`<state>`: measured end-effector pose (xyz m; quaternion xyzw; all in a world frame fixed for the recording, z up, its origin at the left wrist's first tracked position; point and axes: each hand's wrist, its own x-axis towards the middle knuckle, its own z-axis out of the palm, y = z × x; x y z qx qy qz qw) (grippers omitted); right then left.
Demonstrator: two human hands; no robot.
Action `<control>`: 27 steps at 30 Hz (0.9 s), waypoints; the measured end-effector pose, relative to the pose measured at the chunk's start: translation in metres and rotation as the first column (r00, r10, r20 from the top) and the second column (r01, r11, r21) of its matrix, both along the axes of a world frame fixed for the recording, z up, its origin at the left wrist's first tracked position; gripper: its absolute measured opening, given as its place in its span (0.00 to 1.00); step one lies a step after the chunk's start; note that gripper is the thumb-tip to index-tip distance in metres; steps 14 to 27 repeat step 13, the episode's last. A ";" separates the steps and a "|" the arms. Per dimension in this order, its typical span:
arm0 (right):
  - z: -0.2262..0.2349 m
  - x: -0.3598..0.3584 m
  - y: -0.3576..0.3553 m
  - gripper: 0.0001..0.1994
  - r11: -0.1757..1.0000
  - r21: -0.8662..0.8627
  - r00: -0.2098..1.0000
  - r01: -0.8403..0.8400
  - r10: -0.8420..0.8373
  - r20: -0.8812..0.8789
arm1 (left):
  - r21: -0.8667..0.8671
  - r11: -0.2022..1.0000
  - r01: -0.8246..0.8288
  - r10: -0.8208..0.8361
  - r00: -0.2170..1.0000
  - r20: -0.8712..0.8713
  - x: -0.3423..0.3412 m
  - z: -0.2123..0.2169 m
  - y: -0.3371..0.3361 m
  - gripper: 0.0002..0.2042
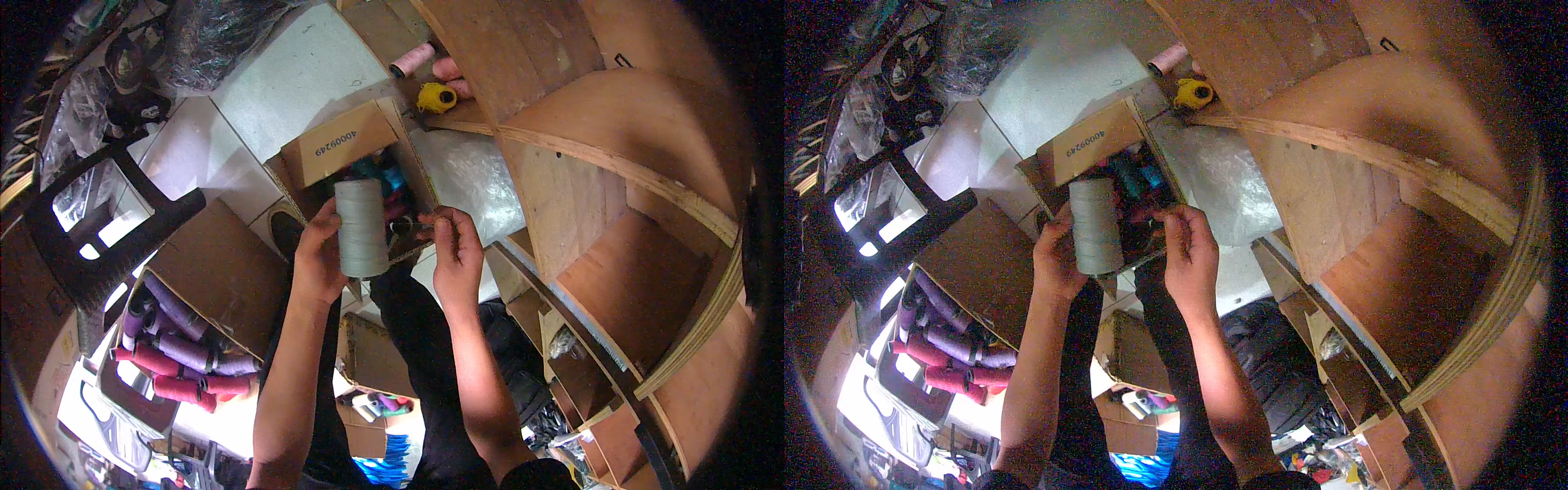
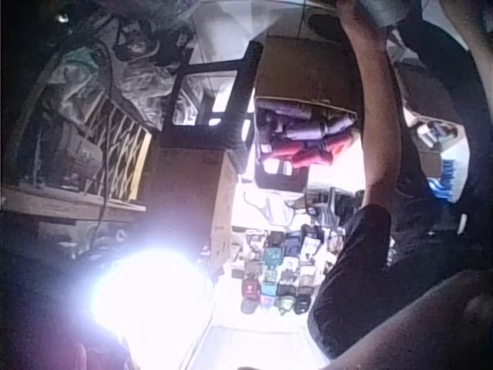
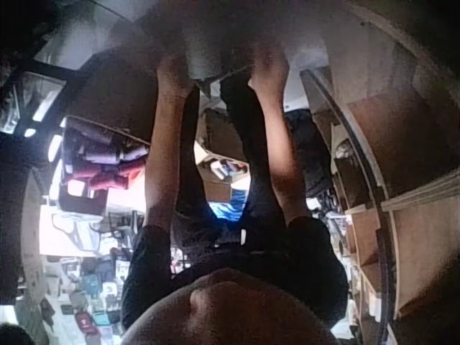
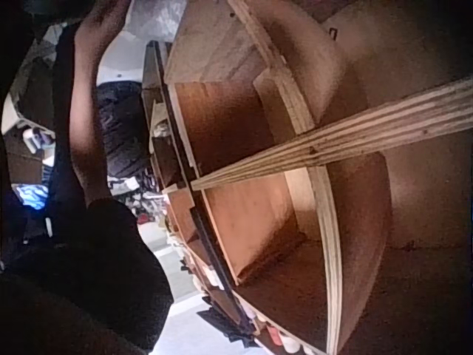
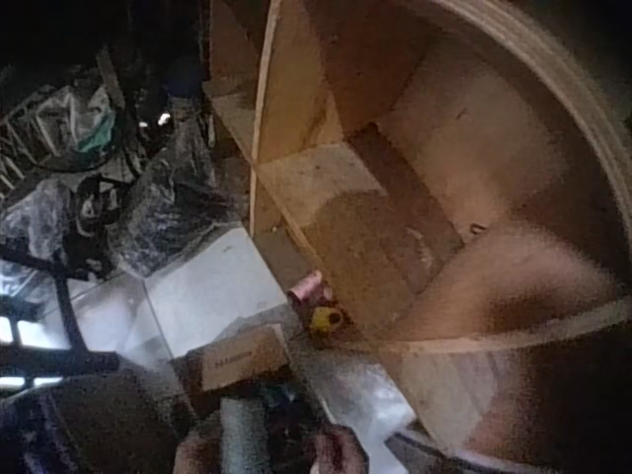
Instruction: The person picks up thread spools from a box and a shelf, handles them to tuck in loose thread ends, and places them back onto the wooden shelf by hand.
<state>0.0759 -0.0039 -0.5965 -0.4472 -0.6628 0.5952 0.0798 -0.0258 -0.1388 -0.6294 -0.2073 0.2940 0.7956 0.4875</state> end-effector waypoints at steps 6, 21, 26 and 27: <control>0.017 -0.013 -0.010 0.04 0.971 0.102 0.974 -0.218 0.223 -0.038 | -0.155 0.984 0.089 -0.101 0.992 -0.072 0.006 0.006 0.008 0.28; 0.012 -0.011 -0.010 0.06 0.901 0.316 0.953 -0.296 0.299 0.038 | -0.085 0.946 0.313 -0.323 0.929 -0.180 0.012 0.010 0.011 0.35; 0.012 -0.011 -0.010 0.06 0.901 0.316 0.953 -0.296 0.299 0.038 | -0.085 0.946 0.313 -0.323 0.929 -0.180 0.012 0.010 0.011 0.35; 0.012 -0.011 -0.010 0.06 0.901 0.316 0.953 -0.296 0.299 0.038 | -0.085 0.946 0.313 -0.323 0.929 -0.180 0.012 0.010 0.011 0.35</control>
